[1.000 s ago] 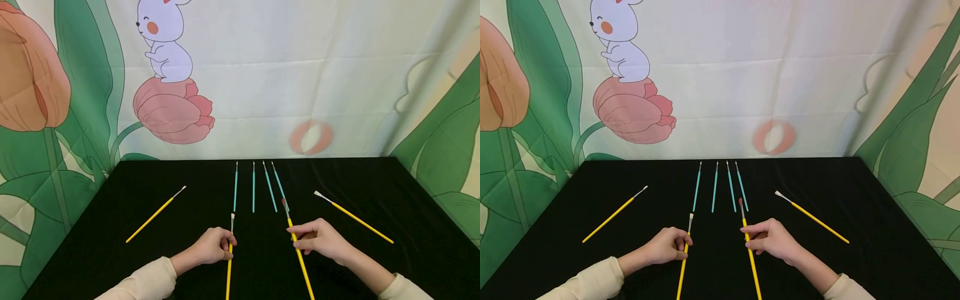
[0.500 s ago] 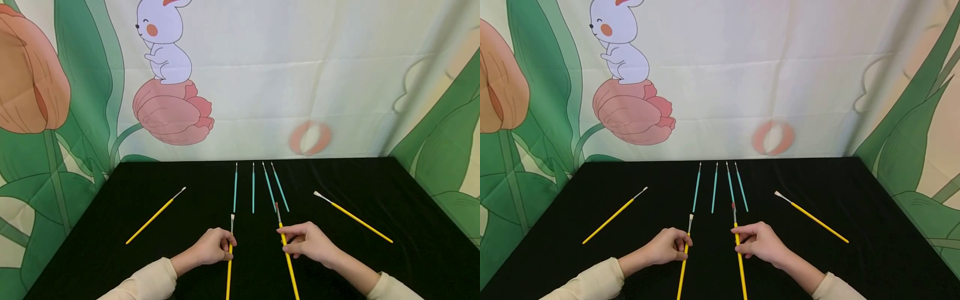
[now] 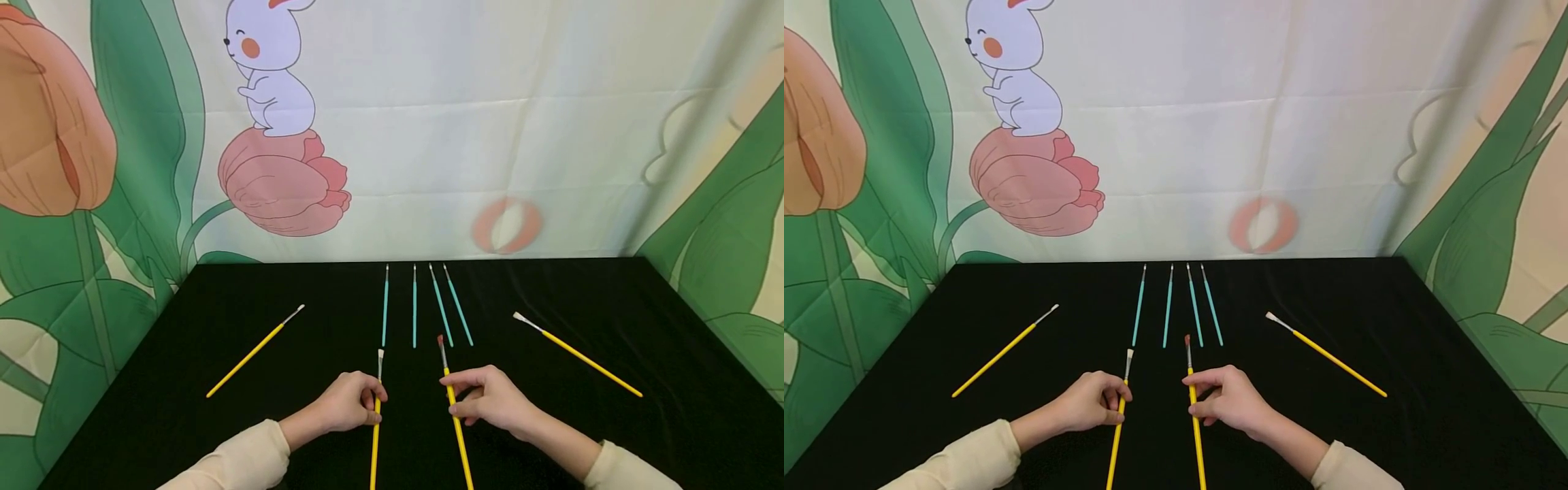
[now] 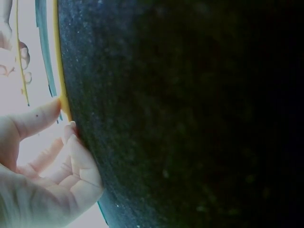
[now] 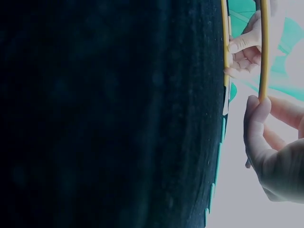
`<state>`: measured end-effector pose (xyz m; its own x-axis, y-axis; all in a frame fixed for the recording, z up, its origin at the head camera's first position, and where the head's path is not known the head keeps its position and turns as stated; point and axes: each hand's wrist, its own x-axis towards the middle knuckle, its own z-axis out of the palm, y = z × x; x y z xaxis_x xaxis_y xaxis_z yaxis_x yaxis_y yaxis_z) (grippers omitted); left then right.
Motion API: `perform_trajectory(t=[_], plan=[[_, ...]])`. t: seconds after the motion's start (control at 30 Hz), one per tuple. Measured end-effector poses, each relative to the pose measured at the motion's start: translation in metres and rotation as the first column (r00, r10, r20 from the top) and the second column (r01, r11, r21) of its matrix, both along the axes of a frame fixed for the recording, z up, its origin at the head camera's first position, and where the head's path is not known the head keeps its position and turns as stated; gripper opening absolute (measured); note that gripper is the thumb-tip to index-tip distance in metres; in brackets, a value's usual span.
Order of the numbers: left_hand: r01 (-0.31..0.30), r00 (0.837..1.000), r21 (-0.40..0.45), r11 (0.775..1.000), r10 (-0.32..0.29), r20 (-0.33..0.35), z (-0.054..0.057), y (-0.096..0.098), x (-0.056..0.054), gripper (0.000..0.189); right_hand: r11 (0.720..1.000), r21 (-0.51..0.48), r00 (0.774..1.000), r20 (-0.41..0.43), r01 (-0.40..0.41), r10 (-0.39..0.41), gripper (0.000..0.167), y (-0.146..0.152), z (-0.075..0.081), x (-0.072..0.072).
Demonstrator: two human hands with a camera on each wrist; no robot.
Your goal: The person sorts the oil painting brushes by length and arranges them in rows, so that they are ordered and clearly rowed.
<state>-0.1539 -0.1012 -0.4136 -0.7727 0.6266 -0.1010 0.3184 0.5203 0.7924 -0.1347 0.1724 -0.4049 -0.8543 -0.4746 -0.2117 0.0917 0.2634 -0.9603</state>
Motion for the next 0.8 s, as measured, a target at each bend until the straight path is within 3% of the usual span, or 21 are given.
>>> perform_trajectory(t=[0.57, 0.8], plan=[[-0.002, 1.000, -0.005, 1.000, 0.002, -0.004, 0.001, 0.002, -0.001, 0.022, 1.000, 0.000, 1.000, 0.011, -0.026, 0.026, 0.042, -0.021, -0.006, -0.004], [-0.004, 1.000, -0.010, 1.000, 0.004, 0.024, 0.001, 0.002, -0.002, 0.021, 1.000, 0.012, 1.000, 0.003, -0.025, 0.025, 0.039, -0.031, -0.007, -0.004]])
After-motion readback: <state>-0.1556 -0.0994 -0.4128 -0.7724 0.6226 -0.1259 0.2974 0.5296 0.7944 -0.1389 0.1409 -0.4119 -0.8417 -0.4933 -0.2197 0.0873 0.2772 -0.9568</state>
